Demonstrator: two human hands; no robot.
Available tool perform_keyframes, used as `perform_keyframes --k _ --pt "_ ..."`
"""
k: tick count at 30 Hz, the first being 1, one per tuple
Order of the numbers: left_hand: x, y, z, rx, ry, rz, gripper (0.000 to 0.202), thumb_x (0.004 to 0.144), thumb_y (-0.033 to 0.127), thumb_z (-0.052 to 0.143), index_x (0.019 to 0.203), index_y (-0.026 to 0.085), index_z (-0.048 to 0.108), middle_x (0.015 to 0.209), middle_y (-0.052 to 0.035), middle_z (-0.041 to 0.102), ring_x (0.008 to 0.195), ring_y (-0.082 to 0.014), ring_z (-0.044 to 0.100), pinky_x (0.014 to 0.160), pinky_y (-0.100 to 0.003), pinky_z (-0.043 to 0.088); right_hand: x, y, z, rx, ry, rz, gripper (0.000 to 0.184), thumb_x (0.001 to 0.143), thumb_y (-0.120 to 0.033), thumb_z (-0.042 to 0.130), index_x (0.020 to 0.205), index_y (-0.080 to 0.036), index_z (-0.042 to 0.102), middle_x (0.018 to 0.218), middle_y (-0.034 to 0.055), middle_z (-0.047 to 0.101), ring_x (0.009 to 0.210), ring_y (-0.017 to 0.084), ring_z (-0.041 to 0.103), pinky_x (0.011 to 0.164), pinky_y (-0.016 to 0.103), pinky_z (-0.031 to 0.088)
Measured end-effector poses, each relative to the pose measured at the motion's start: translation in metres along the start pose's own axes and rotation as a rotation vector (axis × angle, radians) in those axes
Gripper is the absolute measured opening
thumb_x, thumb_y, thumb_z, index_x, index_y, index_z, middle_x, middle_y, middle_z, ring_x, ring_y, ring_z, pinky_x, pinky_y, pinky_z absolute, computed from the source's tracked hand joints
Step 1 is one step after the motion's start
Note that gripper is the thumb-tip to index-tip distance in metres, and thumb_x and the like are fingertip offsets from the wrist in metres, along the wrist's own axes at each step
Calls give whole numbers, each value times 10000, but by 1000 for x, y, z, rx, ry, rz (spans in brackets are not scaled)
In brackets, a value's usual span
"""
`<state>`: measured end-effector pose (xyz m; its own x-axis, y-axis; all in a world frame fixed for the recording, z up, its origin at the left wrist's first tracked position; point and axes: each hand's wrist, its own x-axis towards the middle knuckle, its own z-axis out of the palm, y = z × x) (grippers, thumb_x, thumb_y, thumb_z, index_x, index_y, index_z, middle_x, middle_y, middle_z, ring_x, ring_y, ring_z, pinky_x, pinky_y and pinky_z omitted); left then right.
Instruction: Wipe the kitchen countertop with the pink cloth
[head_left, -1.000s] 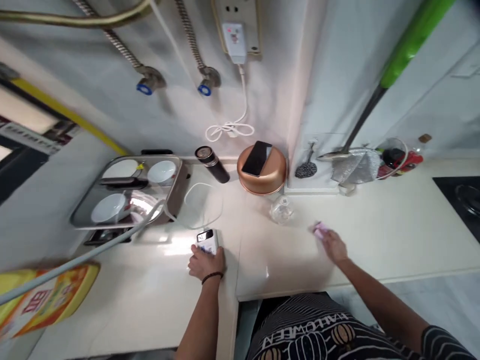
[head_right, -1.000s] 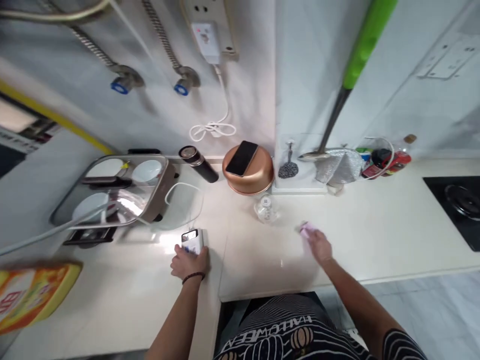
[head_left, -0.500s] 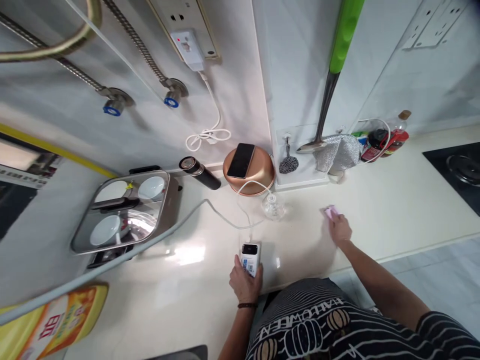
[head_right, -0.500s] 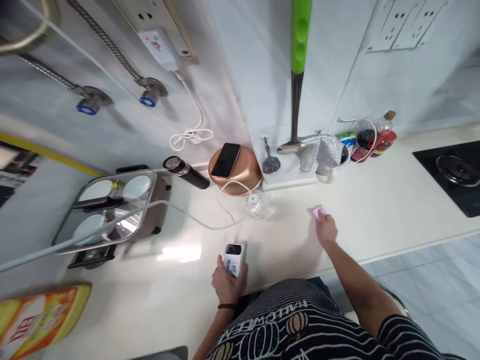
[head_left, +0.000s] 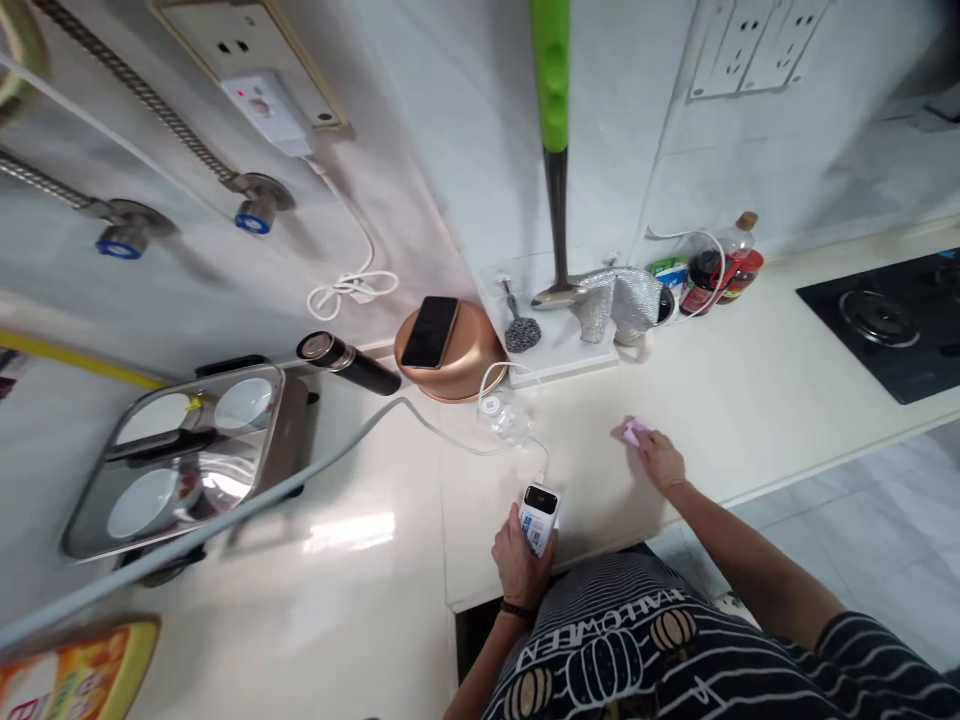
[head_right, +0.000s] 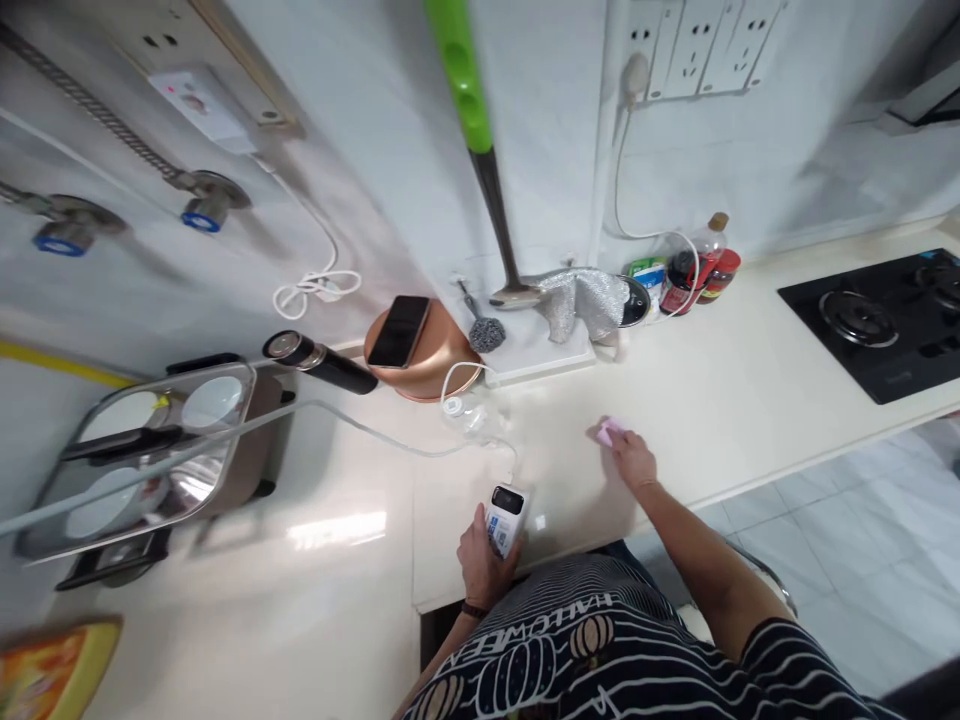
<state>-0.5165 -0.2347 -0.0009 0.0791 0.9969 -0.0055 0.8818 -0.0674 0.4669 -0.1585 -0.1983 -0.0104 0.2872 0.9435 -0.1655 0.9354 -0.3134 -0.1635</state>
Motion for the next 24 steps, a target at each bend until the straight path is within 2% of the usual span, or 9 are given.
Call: perform_keyframes --k 3,5,7,9,13,16,21,24 --pt "6 16 6 -31 28 28 880 811 446 645 1547 102 306 1331 -221 617 1166 -354 609 951 -485 479 1 63 -15 -14 48 203 446 1037 -295 455 1469 -320 564 1189 86 641 1058 208 592 820 286 487" --pt "10 24 7 -47 53 46 901 807 458 646 1549 89 292 1336 -227 610 1163 -364 606 952 -498 479 -6 94 -20 -14 74 316 434 1051 -323 434 1465 -325 563 1183 81 631 1044 198 591 788 276 466" --pt "14 30 4 -58 86 52 909 809 474 639 1548 79 285 1345 -233 601 1158 -372 602 956 -513 479 -15 114 -19 -4 87 375 431 1058 -343 416 1464 -329 559 1185 77 623 1049 196 585 765 276 448" --pt "18 34 0 -57 122 28 904 817 480 624 1550 79 278 1350 -233 596 1171 -374 593 977 -526 473 -23 123 -15 11 96 395 433 1063 -355 398 1467 -332 553 1192 77 617 1063 202 578 749 283 439" --pt "20 37 -9 -42 158 -60 920 816 494 618 1559 80 265 1332 -232 602 1186 -380 584 1017 -547 457 -26 125 -8 25 108 407 434 1062 -356 392 1465 -345 551 1188 82 617 1063 214 572 737 298 434" --pt "19 37 -8 -48 139 -46 908 817 489 623 1562 102 276 1364 -232 590 1205 -382 580 1019 -547 457 -23 124 -8 19 104 402 433 1058 -344 400 1462 -341 555 1172 86 624 1049 223 574 738 308 439" --pt "22 51 15 -75 62 45 870 801 436 643 1544 116 321 1337 -213 613 1202 -355 592 1010 -507 466 -23 110 -17 41 71 336 454 1043 -298 419 1478 -303 548 1201 96 639 1074 241 589 797 327 477" --pt "32 71 33 -75 4 90 835 819 405 629 1543 117 327 1306 -199 624 1185 -338 599 996 -483 468 -36 80 -15 84 -3 152 463 1014 -235 450 1453 -313 576 1265 87 653 1138 251 580 900 340 495"
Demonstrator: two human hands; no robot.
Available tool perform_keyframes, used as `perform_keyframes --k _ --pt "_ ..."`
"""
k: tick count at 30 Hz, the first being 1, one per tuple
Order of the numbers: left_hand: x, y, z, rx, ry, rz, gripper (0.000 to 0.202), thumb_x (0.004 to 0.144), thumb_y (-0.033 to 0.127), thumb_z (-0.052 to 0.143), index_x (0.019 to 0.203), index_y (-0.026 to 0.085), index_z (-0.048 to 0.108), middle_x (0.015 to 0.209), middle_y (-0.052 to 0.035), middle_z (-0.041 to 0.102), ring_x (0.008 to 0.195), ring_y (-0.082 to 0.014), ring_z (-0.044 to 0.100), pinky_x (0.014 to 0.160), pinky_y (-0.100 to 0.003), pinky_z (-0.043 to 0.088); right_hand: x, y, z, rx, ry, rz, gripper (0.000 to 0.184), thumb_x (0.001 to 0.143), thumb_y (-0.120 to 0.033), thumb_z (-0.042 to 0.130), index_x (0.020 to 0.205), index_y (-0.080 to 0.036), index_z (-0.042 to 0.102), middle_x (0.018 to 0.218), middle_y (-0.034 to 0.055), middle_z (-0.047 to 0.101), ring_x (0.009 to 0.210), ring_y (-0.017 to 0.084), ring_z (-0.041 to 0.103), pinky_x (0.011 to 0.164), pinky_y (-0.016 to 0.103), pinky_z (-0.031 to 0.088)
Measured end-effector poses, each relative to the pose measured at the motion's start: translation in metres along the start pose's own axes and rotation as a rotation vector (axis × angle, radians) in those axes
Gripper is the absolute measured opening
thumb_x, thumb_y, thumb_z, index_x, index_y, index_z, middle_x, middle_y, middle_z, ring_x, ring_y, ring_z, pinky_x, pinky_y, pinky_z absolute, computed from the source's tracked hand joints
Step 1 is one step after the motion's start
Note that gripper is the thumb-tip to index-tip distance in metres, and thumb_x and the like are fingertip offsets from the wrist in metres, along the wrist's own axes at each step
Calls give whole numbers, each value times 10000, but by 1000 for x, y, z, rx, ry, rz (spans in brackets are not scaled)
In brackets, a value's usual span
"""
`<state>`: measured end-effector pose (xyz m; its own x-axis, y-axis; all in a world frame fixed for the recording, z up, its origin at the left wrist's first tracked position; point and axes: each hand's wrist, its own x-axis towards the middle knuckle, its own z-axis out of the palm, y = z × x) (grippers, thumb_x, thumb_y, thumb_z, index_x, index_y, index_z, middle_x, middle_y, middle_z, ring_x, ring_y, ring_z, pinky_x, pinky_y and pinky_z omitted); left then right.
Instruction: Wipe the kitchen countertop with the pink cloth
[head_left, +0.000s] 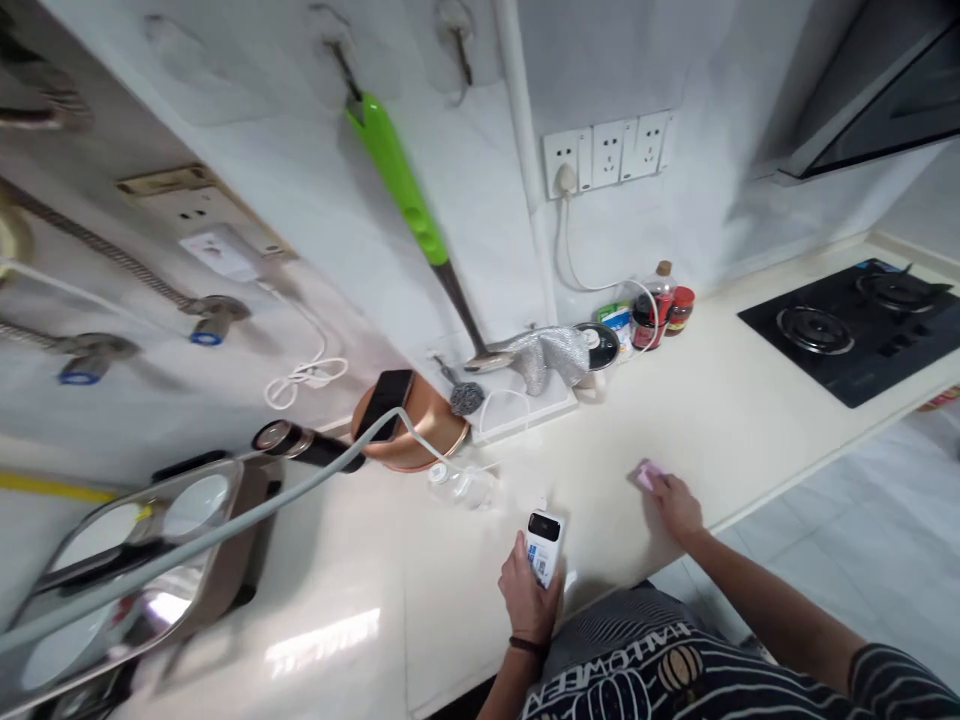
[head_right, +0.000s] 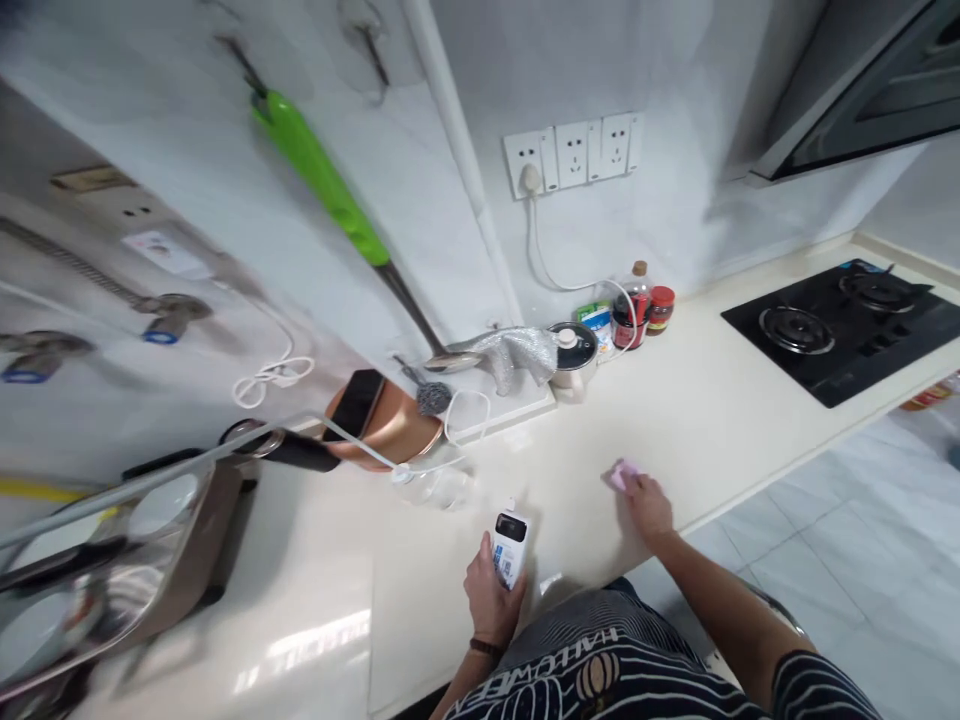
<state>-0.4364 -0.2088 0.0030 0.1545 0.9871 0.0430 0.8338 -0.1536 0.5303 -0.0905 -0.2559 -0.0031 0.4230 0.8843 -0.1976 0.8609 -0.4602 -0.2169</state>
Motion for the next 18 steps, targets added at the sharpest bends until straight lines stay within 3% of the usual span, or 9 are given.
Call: perform_keyframes --k 4,7,10,15,18 --pt "28 29 25 30 -44 18 824 874 419 591 1567 98 284 1284 -211 615 1175 -353 580 986 -511 455 -28 -41 18 33 -105 -278 453 984 -232 521 1413 -345 613 1278 78 668 1134 243 591 975 346 492" --pt "53 53 42 33 -88 68 829 910 469 562 1587 108 248 1316 -217 587 1180 -363 556 987 -532 442 -28 -43 21 57 -116 -296 440 981 -238 532 1387 -373 632 1240 59 682 1110 217 601 978 330 493" --pt "74 79 58 55 -128 96 822 921 478 553 1595 126 242 1320 -210 573 1178 -361 539 993 -534 428 -9 -4 2 54 -57 -62 466 974 -222 521 1395 -394 621 1220 45 686 1097 194 598 927 286 498" --pt "91 114 78 109 -110 58 827 910 442 568 1606 149 231 1312 -189 558 1167 -343 516 1006 -529 406 33 101 -42 26 40 328 483 1019 -254 423 1479 -341 543 1232 71 654 1092 201 600 838 272 479" --pt "93 126 88 130 -104 39 831 894 431 588 1604 158 254 1297 -186 554 1157 -342 507 992 -526 407 44 136 -54 19 82 484 469 1039 -341 431 1494 -296 532 1232 104 638 1073 221 613 803 280 464"
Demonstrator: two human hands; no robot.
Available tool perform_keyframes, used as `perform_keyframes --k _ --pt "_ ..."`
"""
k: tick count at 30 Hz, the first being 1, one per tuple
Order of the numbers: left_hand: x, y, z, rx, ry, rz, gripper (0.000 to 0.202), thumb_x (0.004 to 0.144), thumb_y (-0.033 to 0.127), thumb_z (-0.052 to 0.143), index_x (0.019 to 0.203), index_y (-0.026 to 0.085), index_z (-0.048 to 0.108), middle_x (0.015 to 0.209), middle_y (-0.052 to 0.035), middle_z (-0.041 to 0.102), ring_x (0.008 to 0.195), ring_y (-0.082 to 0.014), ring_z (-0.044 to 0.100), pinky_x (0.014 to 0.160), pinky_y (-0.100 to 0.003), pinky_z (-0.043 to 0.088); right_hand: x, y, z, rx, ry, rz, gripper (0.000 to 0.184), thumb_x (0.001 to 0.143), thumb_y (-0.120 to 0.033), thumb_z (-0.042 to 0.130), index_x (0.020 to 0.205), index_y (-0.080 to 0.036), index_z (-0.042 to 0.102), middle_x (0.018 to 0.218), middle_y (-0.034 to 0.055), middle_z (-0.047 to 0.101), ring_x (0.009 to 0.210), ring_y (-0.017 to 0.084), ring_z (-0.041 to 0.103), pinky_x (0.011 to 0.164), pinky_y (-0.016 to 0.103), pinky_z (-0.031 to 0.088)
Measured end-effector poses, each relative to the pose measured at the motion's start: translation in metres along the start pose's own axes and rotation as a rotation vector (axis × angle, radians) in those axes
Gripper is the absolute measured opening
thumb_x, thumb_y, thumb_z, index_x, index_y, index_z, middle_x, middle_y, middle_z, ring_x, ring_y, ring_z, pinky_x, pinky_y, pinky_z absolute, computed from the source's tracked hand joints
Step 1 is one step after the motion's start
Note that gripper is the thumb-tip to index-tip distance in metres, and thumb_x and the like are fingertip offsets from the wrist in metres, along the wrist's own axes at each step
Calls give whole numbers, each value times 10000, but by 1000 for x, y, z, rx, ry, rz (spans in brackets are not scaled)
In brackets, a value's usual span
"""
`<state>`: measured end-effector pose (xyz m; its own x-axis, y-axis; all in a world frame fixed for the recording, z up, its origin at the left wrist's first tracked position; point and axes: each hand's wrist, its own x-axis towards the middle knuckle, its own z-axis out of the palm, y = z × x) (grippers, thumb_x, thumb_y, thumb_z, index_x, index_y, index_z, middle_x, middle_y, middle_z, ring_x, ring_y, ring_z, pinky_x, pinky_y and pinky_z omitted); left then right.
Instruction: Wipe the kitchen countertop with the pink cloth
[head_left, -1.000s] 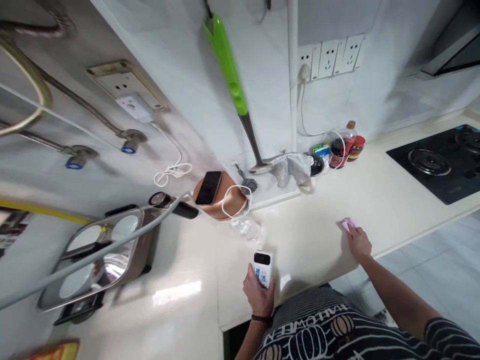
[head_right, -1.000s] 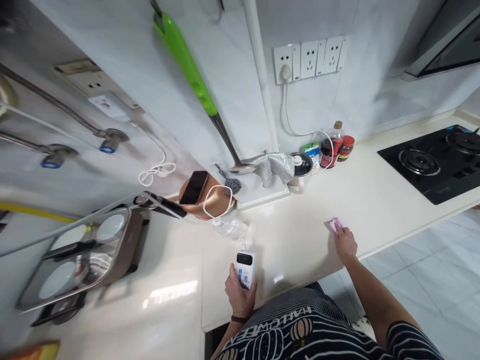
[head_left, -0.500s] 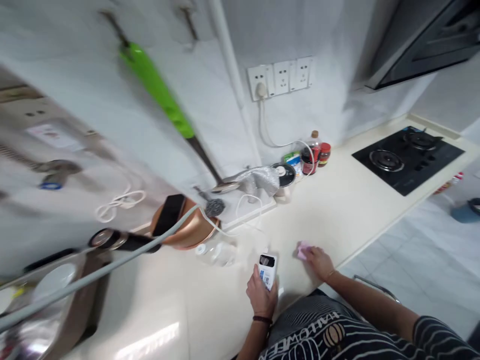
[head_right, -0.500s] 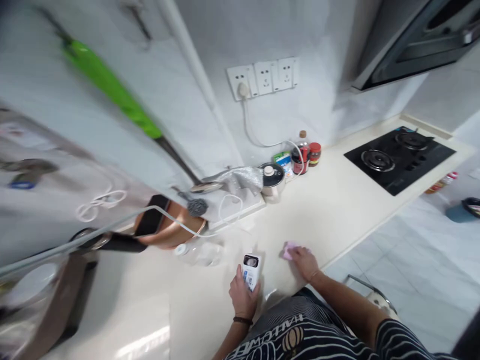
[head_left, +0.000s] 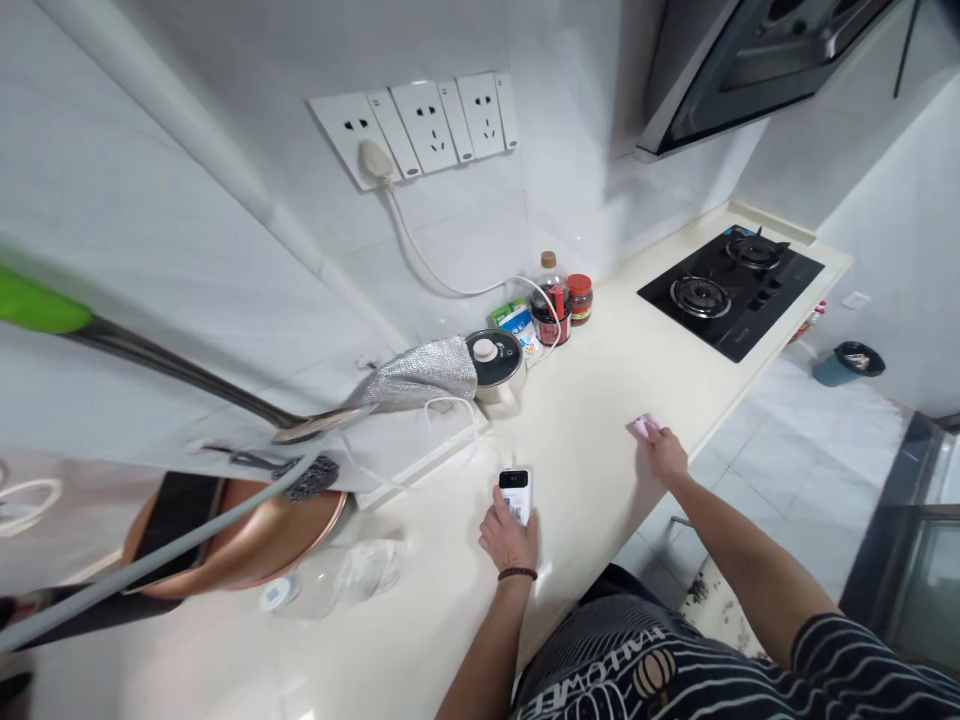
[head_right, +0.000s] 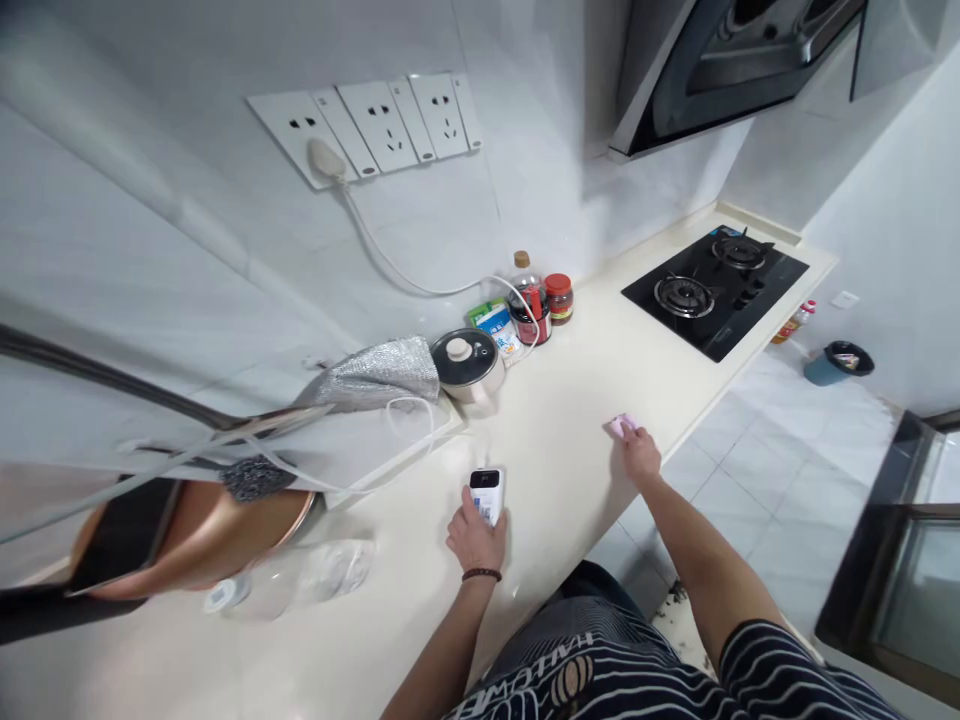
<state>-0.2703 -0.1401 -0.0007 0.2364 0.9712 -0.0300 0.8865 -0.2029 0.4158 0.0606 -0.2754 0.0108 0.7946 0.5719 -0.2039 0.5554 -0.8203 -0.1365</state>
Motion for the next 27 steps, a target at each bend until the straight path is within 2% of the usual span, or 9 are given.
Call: perform_keyframes --k 2,4,11,14,19,22,24,27 --pt "1 6 4 14 0 -7 835 883 413 600 1604 159 263 1288 -183 551 1154 -340 504 988 -522 405 1 1 1 2 26 28 481 1038 -384 448 1503 -285 523 1234 117 631 1064 234 612 793 292 462" --pt "1 11 6 28 -2 -22 839 873 395 611 1602 159 270 1286 -179 550 1150 -336 503 991 -516 401 -11 -8 9 6 34 -4 473 1037 -374 457 1500 -306 524 1232 107 630 1075 235 602 797 293 465" --pt "-1 15 3 55 -18 -71 835 870 361 611 1598 148 261 1302 -177 543 1157 -329 496 1010 -506 370 -76 -58 46 -17 -117 -460 485 1019 -270 459 1485 -384 532 1270 79 629 1137 233 562 868 299 503" --pt "-3 9 1 75 -17 -99 833 869 366 614 1596 162 260 1308 -170 538 1156 -322 500 1009 -497 365 -85 -62 50 -18 -148 -527 501 1005 -250 473 1484 -380 537 1289 85 630 1150 241 558 878 310 520" --pt "-5 1 -3 78 -7 -147 834 877 390 621 1593 162 259 1307 -175 547 1159 -331 512 1008 -504 374 -77 -63 47 -4 -155 -541 521 987 -231 503 1477 -405 540 1264 72 643 1148 236 564 876 312 526" --pt "-6 -8 -6 36 0 -119 872 893 485 622 1600 156 232 1372 -200 531 1218 -356 508 1030 -532 386 -60 -65 43 4 -138 -503 518 984 -224 513 1468 -404 549 1255 71 640 1129 230 564 856 304 517" --pt "-9 -23 -11 -18 33 -122 885 884 543 633 1584 158 254 1398 -209 533 1264 -372 502 1042 -554 405 -43 -64 38 11 -104 -427 508 985 -222 525 1462 -396 557 1252 75 634 1115 224 566 844 297 504" --pt "-13 -64 -26 -164 181 -231 772 852 539 674 1473 167 403 1290 -162 608 1225 -330 567 1050 -531 458 -18 -55 28 20 -47 -247 476 1005 -265 525 1466 -382 552 1241 78 626 1080 212 577 803 281 472"
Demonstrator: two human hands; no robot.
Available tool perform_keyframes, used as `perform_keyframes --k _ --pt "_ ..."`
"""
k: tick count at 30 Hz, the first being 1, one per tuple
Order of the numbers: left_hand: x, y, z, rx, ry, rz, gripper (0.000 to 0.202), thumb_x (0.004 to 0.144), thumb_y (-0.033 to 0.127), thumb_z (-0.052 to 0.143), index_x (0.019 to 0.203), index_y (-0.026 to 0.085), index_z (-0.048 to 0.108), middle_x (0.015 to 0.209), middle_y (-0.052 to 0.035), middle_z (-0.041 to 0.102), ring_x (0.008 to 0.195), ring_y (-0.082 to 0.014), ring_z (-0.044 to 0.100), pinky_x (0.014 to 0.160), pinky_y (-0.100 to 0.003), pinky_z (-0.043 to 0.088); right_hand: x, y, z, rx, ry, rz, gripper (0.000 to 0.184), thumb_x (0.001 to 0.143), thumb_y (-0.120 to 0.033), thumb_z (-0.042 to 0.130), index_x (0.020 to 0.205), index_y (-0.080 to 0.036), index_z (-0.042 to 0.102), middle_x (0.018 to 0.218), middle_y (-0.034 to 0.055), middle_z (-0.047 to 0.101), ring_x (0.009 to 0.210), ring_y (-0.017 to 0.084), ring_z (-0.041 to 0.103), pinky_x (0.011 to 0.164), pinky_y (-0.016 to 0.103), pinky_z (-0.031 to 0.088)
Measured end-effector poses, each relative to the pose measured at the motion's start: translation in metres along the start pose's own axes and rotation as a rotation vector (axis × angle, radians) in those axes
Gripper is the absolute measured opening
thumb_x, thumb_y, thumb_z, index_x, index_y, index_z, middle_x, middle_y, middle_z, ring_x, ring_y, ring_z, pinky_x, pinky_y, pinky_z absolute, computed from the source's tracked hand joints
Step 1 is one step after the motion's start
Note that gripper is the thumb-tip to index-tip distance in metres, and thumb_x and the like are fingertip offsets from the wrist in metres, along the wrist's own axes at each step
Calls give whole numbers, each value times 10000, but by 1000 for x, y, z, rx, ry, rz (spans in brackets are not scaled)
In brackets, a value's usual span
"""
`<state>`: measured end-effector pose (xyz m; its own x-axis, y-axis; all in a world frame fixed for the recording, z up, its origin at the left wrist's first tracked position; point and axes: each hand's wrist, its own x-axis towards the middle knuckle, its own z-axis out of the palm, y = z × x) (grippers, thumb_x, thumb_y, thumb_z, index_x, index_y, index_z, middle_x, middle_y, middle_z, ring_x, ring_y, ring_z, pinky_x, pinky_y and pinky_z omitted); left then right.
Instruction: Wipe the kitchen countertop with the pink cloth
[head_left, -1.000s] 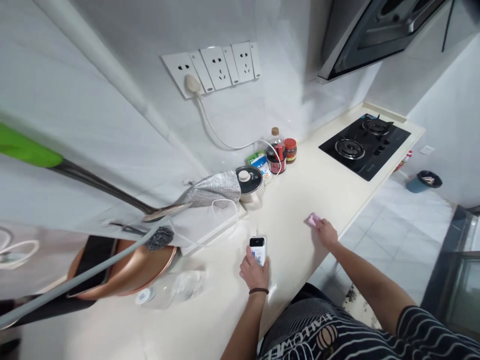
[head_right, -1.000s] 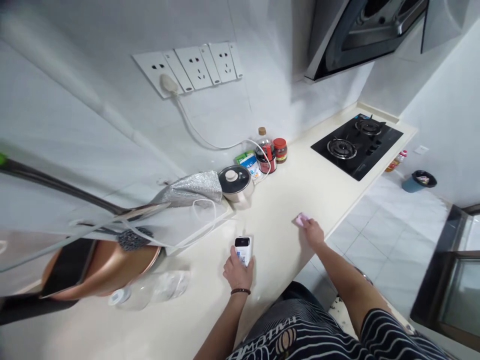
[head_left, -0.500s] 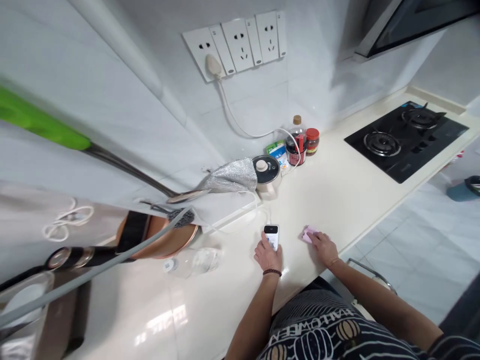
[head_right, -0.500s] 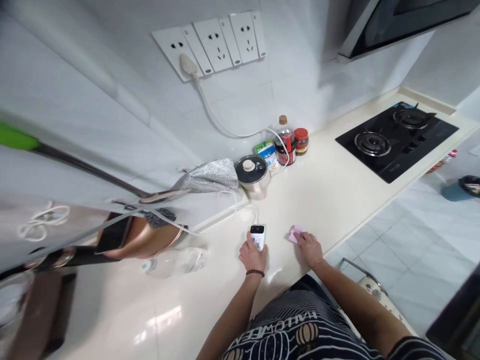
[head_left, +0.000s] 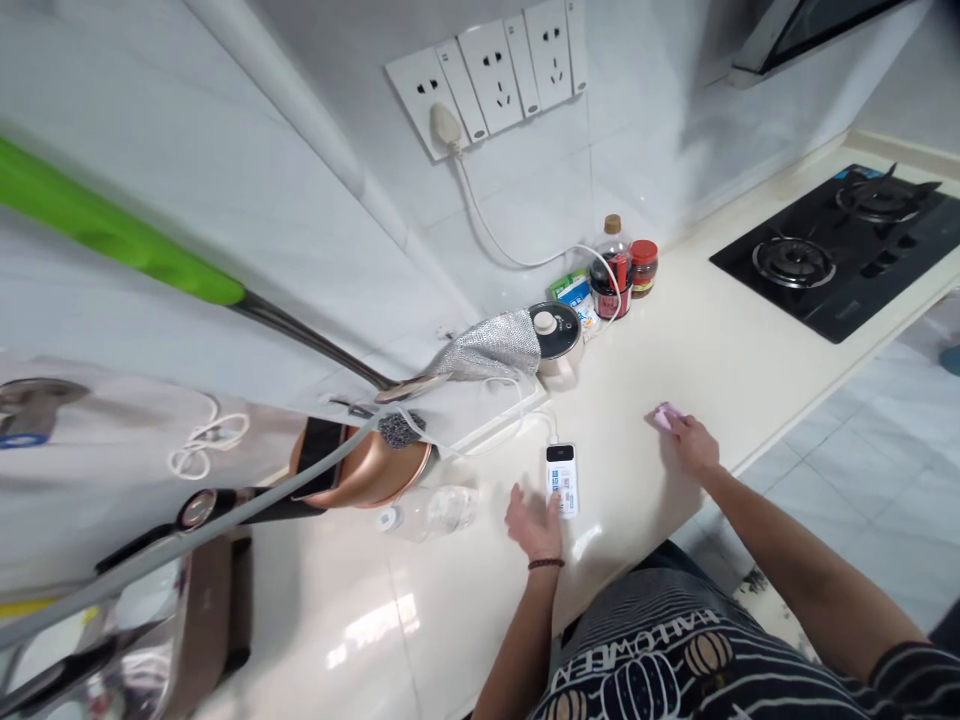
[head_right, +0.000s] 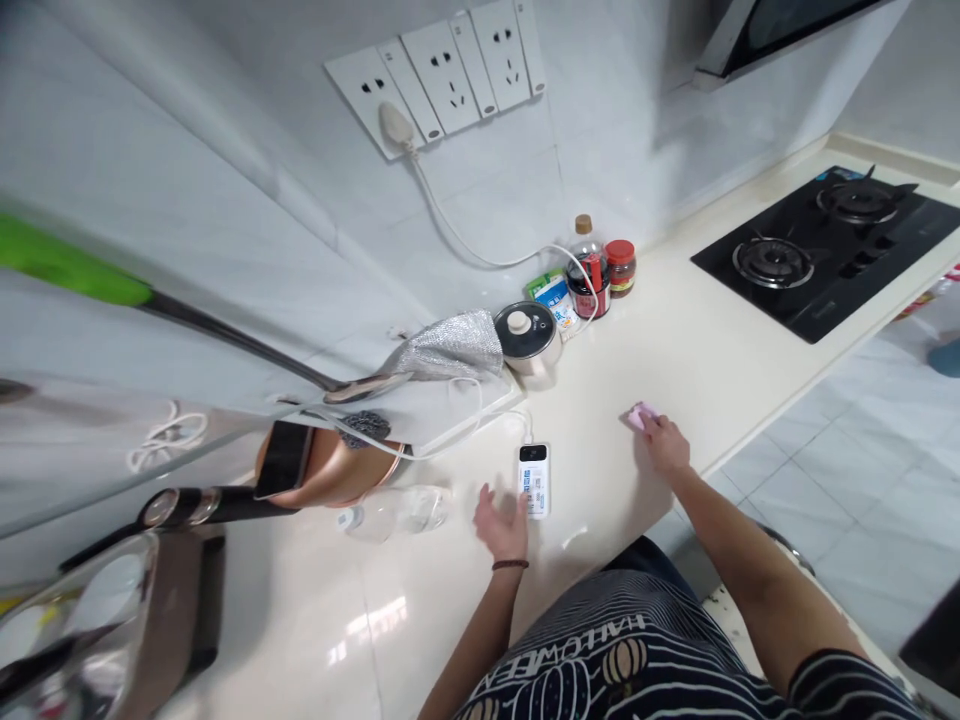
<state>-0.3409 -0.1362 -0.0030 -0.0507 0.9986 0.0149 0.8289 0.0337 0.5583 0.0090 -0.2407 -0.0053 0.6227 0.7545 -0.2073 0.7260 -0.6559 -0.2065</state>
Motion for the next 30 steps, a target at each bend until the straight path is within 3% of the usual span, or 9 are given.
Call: perform_keyframes --k 3,6,10,13,16,18,23,27,30 --pt "16 -47 -31 -98 177 -179 695 822 552 682 1374 190 465 1184 -106 616 1137 -293 620 998 -506 527 0 11 -5 6 15 128 440 1044 -333 461 1474 -366 546 1225 79 622 1056 210 578 755 275 432" --pt "38 -84 -61 -114 258 -277 825 811 580 676 1458 192 341 1299 -150 559 1220 -332 588 952 -526 562 -23 8 2 5 25 170 443 1066 -354 403 1487 -331 537 1203 89 617 1055 216 567 716 281 399" --pt "74 -109 -81 -241 228 -208 973 767 496 737 1536 254 194 1501 -174 467 1373 -366 493 991 -558 550 -58 -2 19 -7 44 118 445 1049 -316 446 1484 -349 530 1173 75 618 1052 211 558 725 279 403" --pt "101 -115 -82 -504 213 -149 1002 596 473 851 1439 246 360 1428 -140 535 1317 -363 537 1056 -607 502 -68 -3 25 -14 44 82 433 1035 -293 482 1457 -361 553 1152 60 622 1044 201 563 739 266 415" --pt "119 -113 -80 -675 248 -132 929 409 464 921 1217 235 523 1233 -65 625 1200 -329 602 1108 -631 451 -67 1 25 -20 41 80 420 1037 -303 488 1446 -365 564 1143 61 623 1037 201 573 733 262 419" --pt "120 -108 -81 -658 266 -137 854 382 471 926 1116 238 555 1148 -36 644 1139 -315 627 1100 -638 456 -66 2 24 -17 42 77 432 1037 -299 478 1457 -362 554 1156 68 623 1045 207 574 731 268 423" --pt "83 -90 -100 -518 252 -122 830 421 493 918 1133 248 568 1160 -44 660 1123 -337 644 1071 -654 481 -66 1 22 11 14 73 450 1034 -302 450 1473 -337 544 1203 77 627 1080 218 579 760 277 439" --pt "35 -66 -111 -365 -23 85 744 526 503 891 1171 267 603 1176 -54 684 1121 -350 661 1036 -644 518 -67 -2 18 68 11 76 446 1020 -316 473 1455 -353 568 1208 68 649 1098 222 593 798 271 450" --pt "4 -25 -98 -336 -282 234 734 548 452 891 1207 285 612 1215 -55 697 1136 -340 668 1045 -609 525 -60 1 12 123 -20 63 450 1010 -324 483 1449 -365 575 1232 57 657 1092 211 608 790 266 459"
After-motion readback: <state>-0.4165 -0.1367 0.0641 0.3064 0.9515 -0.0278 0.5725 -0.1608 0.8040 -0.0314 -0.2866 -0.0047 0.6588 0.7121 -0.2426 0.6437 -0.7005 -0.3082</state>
